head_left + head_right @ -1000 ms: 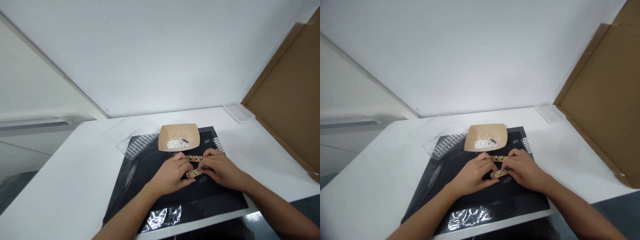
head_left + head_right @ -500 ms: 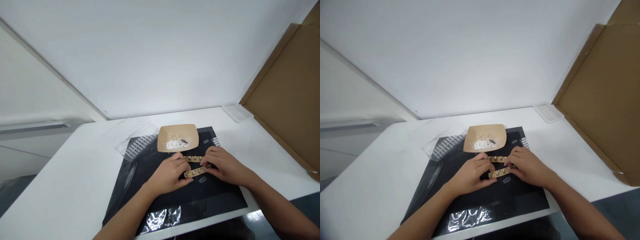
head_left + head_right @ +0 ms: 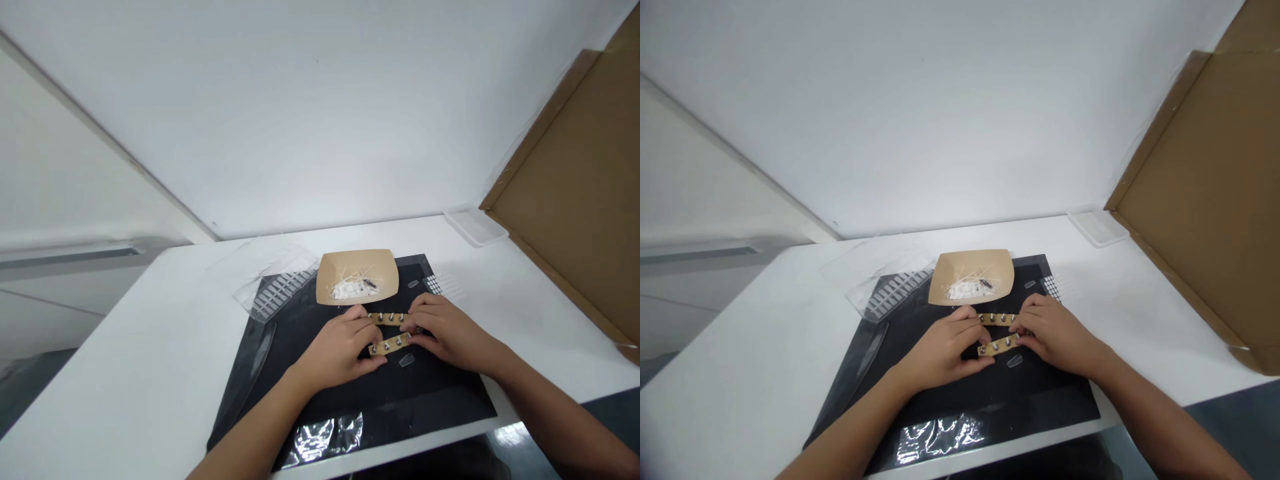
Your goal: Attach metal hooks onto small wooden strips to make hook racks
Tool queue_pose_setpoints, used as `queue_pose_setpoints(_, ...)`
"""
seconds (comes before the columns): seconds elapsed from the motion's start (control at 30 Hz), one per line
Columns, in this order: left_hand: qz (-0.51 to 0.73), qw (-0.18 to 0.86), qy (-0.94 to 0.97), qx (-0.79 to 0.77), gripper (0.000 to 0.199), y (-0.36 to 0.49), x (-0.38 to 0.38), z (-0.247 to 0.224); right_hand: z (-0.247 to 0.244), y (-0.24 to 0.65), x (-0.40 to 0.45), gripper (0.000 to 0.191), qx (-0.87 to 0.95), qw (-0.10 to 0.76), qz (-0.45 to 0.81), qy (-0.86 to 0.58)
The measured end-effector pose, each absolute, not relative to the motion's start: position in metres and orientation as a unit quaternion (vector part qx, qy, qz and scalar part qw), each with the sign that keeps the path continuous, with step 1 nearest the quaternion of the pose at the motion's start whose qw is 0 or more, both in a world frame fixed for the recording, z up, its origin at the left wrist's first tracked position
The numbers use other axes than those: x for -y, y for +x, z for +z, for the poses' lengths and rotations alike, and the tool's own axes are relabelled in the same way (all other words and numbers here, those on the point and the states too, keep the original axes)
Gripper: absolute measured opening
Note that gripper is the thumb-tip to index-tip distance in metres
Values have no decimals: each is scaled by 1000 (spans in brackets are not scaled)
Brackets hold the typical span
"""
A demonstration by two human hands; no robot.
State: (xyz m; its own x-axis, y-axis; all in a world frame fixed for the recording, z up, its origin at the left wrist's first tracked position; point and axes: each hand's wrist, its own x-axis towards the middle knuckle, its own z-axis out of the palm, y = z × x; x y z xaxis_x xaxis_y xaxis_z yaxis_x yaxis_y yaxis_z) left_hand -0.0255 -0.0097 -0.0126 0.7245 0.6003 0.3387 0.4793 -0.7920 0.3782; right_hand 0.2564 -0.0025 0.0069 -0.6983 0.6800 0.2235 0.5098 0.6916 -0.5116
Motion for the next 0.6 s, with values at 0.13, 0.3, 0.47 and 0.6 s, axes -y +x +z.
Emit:
queue_pose_setpoints(0.13, 230, 138, 917, -294, 22, -26, 10, -14, 8, 255, 3, 9, 900, 207, 204, -323)
queue_pose_setpoints(0.3, 232, 146, 914, -299, 22, -26, 10, -12, 11, 255, 3, 11, 898, 229, 207, -314)
queue_pose_setpoints(0.47, 229, 137, 916, -300, 21, -26, 9, -12, 16, 254, 4, 13, 884, 270, 220, -313)
queue_pose_setpoints(0.6, 227, 123, 918, -301, 21, -26, 10, -13, 16, 254, 7, 14, 852, 305, 251, -344)
